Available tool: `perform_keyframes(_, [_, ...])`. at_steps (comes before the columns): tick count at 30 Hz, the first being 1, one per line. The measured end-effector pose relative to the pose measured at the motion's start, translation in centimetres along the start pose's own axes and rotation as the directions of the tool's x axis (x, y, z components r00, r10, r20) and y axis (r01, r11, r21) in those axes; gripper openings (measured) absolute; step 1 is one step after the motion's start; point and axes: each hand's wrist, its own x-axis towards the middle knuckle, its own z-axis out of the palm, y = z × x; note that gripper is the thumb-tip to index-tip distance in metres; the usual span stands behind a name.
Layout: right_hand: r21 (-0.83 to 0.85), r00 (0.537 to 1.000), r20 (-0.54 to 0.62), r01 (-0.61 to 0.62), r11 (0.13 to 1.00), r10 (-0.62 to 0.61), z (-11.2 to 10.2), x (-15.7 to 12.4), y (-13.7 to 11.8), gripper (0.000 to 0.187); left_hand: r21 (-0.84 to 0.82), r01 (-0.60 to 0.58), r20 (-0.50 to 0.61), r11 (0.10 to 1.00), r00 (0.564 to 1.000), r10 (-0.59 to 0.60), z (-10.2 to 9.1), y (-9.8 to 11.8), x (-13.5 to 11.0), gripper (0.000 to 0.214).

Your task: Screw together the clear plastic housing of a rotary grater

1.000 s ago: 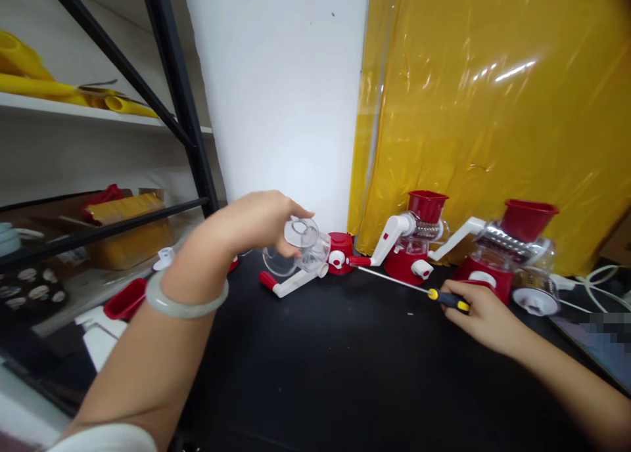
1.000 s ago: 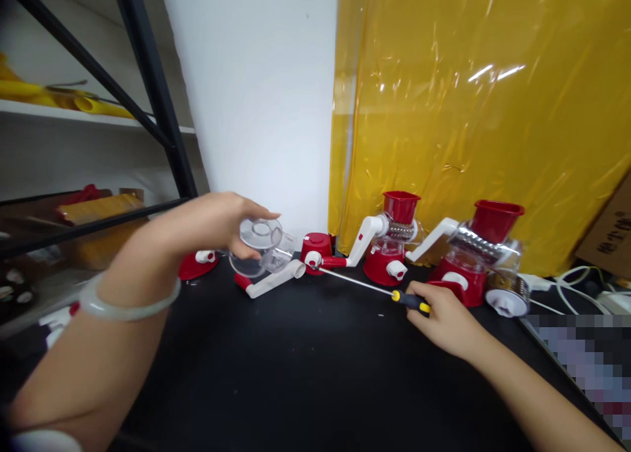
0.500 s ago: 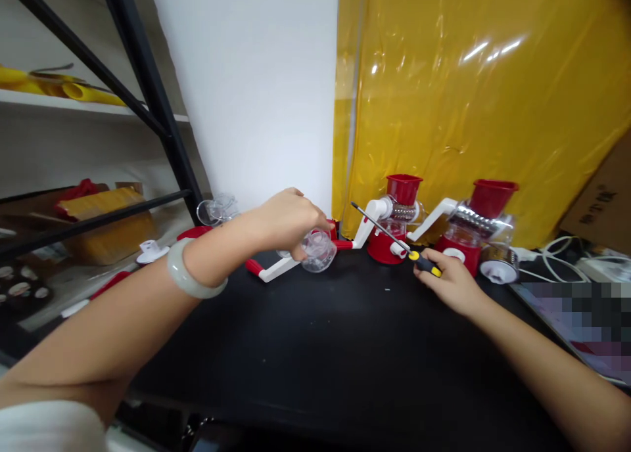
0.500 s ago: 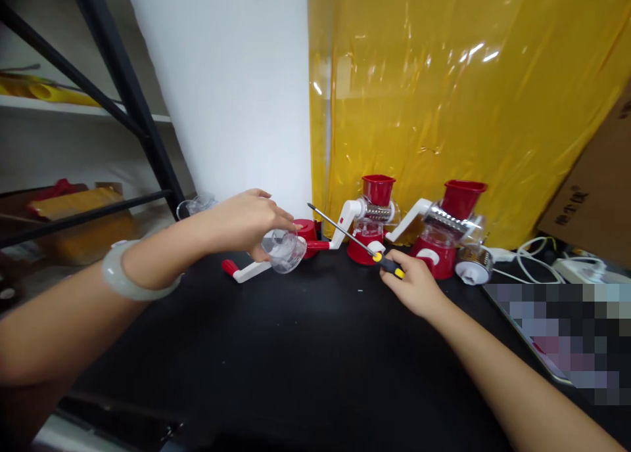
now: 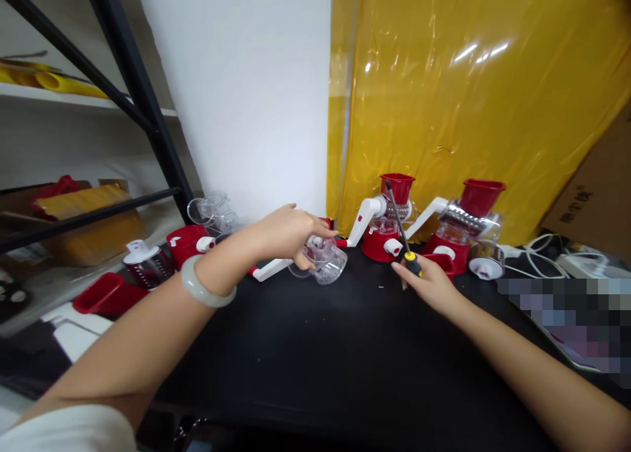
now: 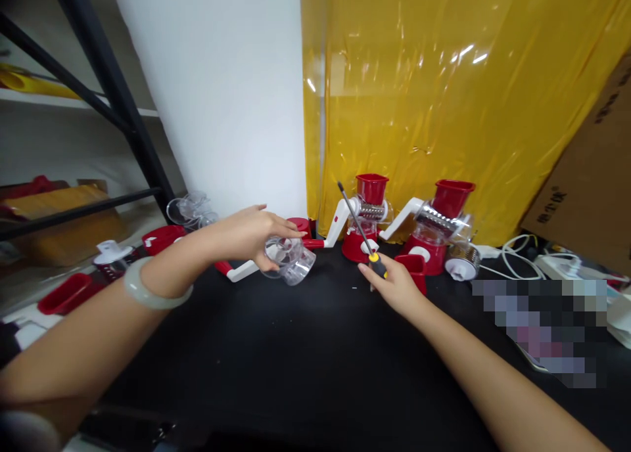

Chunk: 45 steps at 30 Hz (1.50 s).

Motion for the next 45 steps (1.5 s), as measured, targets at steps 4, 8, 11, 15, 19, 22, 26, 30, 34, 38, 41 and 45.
perform_keyframes(4, [0.11,1.0,0.021,0.003,0.994,-0.005,2.0,0.0,-0.5,0.037,-0.091,-0.012,-0.098,0.996,0.995,0.003,1.0,-0.2,-0.3,0.068])
perform_keyframes(8, [0.213,0.999,0.023,0.024,0.977,-0.03,4.4,0.5,-1.8,0.049,-0.164,0.006,-0.118,0.986,0.993,-0.025,1.7,-0.5,-0.7,0.069])
perform_keyframes(11, [0.258,0.997,0.043,0.05,0.965,-0.063,6.2,0.7,-3.2,0.057,-0.206,0.03,-0.135,0.978,0.989,-0.058,1.7,-0.5,-1.0,0.066])
perform_keyframes(15, [0.332,0.989,0.076,0.097,0.938,-0.13,8.1,0.4,-4.4,0.06,-0.273,0.064,-0.125,0.96,0.987,-0.101,1.1,-0.3,-1.7,0.057])
perform_keyframes(19, [0.327,0.992,0.043,0.102,0.939,-0.123,9.0,-0.3,-4.6,0.058,-0.319,0.119,-0.099,0.94,0.983,-0.157,1.0,-0.5,-2.1,0.058])
perform_keyframes(22, [0.331,0.991,0.035,0.112,0.937,-0.131,9.2,-0.6,-4.5,0.058,-0.347,0.134,-0.077,0.928,0.982,-0.171,1.2,-0.7,-1.9,0.061])
perform_keyframes(26, [0.361,0.991,0.036,0.109,0.926,-0.13,9.3,-0.8,-4.5,0.059,-0.391,0.149,-0.041,0.909,0.983,-0.178,1.8,-1.0,-1.6,0.065])
perform_keyframes(30, [0.364,0.993,0.046,0.086,0.927,-0.11,9.3,-1.1,-4.6,0.063,-0.434,0.101,-0.047,0.895,0.99,-0.135,2.3,-1.2,-1.3,0.057])
perform_keyframes(34, [0.34,0.995,0.051,0.059,0.938,-0.081,9.2,-1.3,-4.7,0.064,-0.487,0.043,-0.053,0.873,0.996,-0.079,2.9,-1.6,-1.0,0.048])
perform_keyframes(38, [0.351,0.993,0.075,0.054,0.935,-0.086,9.2,-1.4,-4.7,0.064,-0.554,0.061,-0.023,0.83,0.996,-0.089,3.8,-2.6,-0.7,0.052])
perform_keyframes(41, [0.349,0.992,0.066,0.082,0.934,-0.112,9.2,-1.4,-4.5,0.062,-0.669,0.048,0.008,0.741,0.998,-0.057,4.9,-3.7,-0.2,0.053])
perform_keyframes(45, [0.277,0.983,0.028,0.165,0.947,-0.179,9.1,-1.5,-4.1,0.06,-0.88,0.112,0.154,0.461,0.987,0.054,6.5,-4.9,0.3,0.051])
